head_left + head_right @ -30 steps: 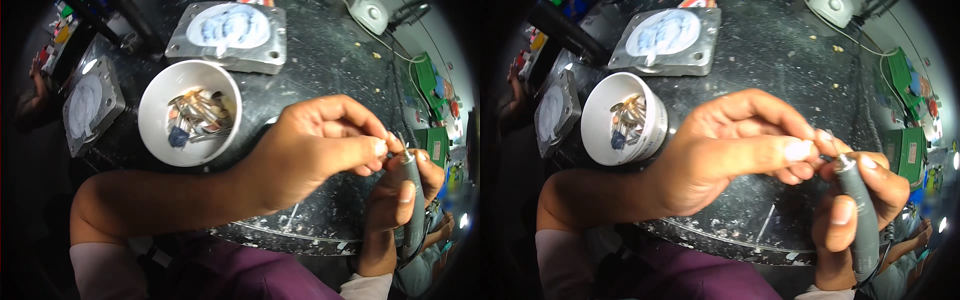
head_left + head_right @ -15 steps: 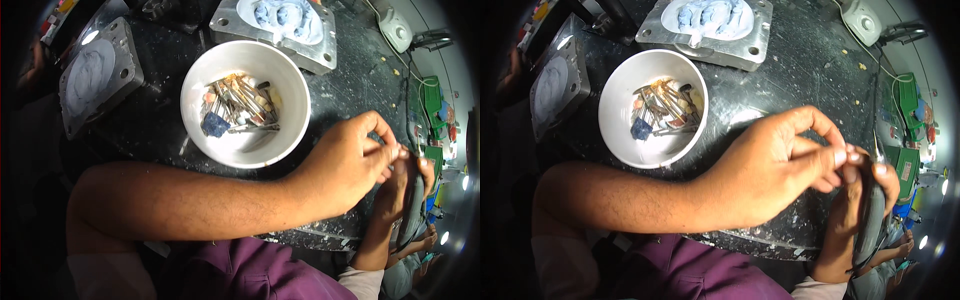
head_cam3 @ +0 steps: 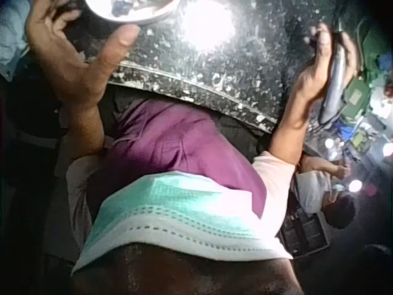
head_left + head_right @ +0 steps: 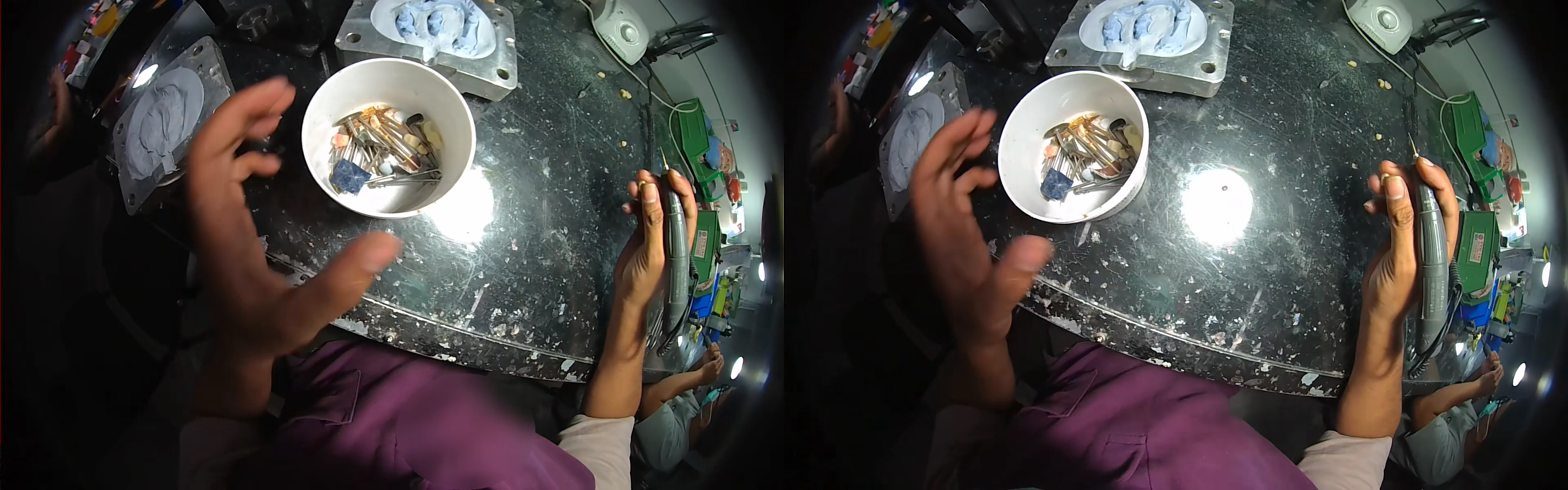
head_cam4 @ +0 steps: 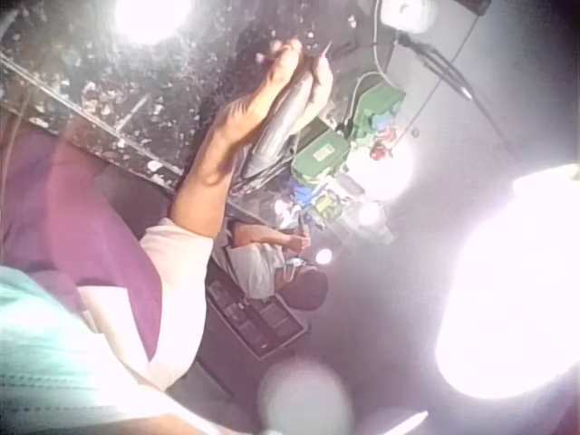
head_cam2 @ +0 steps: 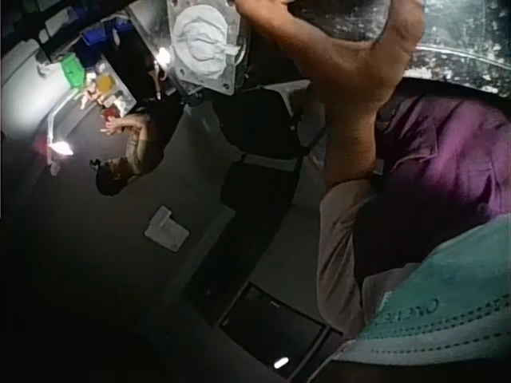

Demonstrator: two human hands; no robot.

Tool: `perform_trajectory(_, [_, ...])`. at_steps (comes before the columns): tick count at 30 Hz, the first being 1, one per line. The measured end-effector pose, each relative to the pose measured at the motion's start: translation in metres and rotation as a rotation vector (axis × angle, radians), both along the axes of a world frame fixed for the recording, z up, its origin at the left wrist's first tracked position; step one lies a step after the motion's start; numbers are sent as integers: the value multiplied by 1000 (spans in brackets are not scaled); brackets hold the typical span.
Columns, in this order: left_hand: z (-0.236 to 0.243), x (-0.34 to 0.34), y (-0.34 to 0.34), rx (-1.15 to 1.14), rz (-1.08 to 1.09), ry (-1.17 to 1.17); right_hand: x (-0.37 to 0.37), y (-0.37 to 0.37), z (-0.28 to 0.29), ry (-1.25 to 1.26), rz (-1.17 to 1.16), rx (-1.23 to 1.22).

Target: The person shapes an artificial tooth using a rotary tool, searches through drill bits inside a cup by hand, and grinds the artificial tooth with the rotary tool.

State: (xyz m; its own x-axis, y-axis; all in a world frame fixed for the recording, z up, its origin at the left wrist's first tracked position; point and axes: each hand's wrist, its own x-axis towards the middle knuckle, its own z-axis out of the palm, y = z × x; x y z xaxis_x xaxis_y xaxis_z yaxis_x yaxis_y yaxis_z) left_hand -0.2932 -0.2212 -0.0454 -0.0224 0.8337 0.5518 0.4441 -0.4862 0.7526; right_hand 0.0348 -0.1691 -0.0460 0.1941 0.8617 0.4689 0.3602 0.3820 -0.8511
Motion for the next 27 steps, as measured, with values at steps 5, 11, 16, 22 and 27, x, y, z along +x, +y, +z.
perform_trajectory(5, [-15, 9, 18, -296, -91, -6, -3, 7, -1, 128, 29, -102])
perform_trajectory(11, [-11, 13, 21, -123, -148, 51, -2, 9, -2, 133, 24, -141])
perform_trajectory(16, [-13, 15, 18, -143, -95, 82, 0, 10, -4, 135, 22, -171])
perform_trajectory(22, [-15, 7, 17, -174, -165, 95, -1, 8, -4, 105, 6, -197])
perform_trajectory(27, [-10, 24, 26, -228, -274, -186, 3, 7, -6, 85, 13, -230])
